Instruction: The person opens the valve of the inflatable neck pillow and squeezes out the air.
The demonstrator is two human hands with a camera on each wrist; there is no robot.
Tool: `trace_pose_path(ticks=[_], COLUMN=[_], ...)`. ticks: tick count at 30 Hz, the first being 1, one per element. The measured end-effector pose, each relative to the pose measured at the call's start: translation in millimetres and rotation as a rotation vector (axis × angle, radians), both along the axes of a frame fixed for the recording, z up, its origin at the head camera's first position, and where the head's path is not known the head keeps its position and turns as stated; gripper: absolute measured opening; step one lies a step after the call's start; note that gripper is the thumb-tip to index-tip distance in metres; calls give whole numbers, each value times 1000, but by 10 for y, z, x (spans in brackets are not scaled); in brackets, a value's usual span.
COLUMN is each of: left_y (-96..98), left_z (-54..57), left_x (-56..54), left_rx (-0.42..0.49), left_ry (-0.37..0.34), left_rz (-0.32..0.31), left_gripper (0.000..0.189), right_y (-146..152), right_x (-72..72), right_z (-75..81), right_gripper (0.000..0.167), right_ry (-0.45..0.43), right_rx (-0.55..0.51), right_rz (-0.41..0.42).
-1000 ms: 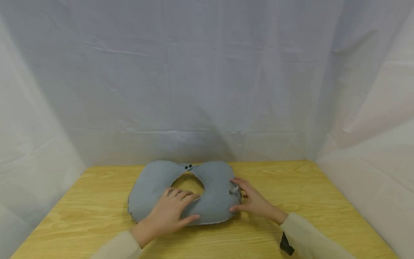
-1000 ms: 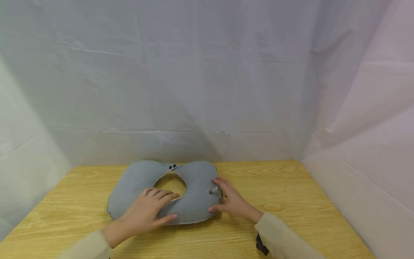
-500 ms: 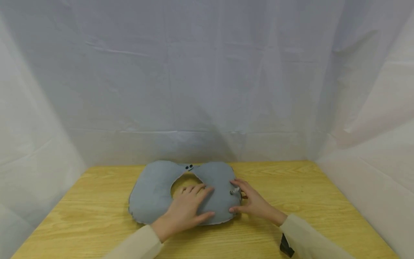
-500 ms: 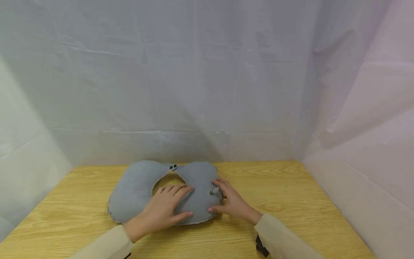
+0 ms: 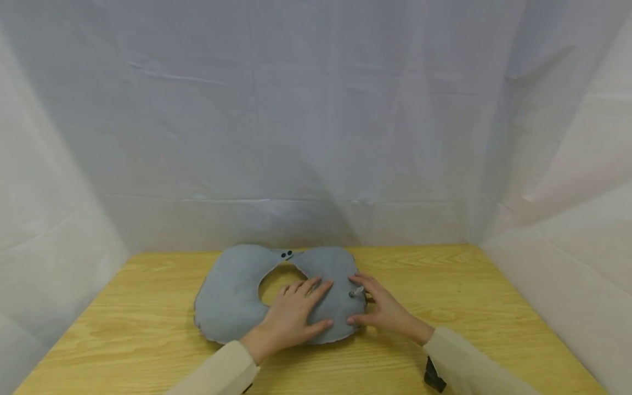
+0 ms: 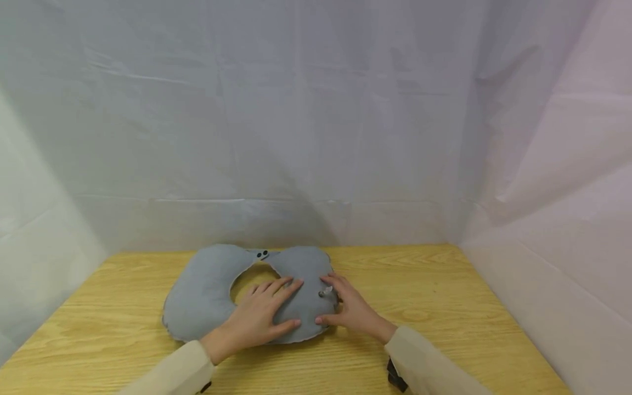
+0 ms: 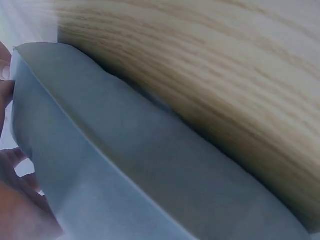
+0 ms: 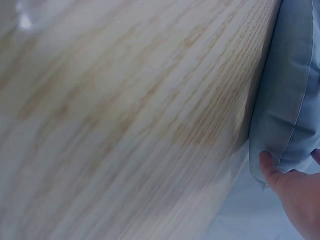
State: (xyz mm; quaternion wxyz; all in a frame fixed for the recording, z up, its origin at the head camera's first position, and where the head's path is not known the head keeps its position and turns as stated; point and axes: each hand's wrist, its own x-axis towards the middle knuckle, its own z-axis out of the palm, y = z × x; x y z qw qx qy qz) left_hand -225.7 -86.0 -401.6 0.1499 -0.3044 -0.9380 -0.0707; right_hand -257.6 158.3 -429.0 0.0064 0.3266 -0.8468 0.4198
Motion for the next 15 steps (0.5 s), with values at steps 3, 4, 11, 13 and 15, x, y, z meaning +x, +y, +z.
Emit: trace_pose_path(ticks=[3, 4, 11, 13, 15], left_y=[2, 3, 25, 37, 53], left_z=[-21, -27, -77, -84, -85], left_x=[-2, -3, -28, -34, -35], left_rx=[2, 4, -4, -15, -21], left_ry=[8, 11, 10, 7, 1], left_rz=[1, 1, 8, 9, 10], left_gripper=[72, 71, 67, 66, 65], right_y=[-4, -5, -6, -11, -13], right_x=[1, 5, 12, 39, 56], right_z=[1, 5, 26, 56, 66], right_gripper=[84, 84, 80, 79, 78], right_ry=[-1, -1, 15, 14, 12], right_rx=[-5, -5, -23, -26, -27], right_rz=[3, 6, 21, 21, 16])
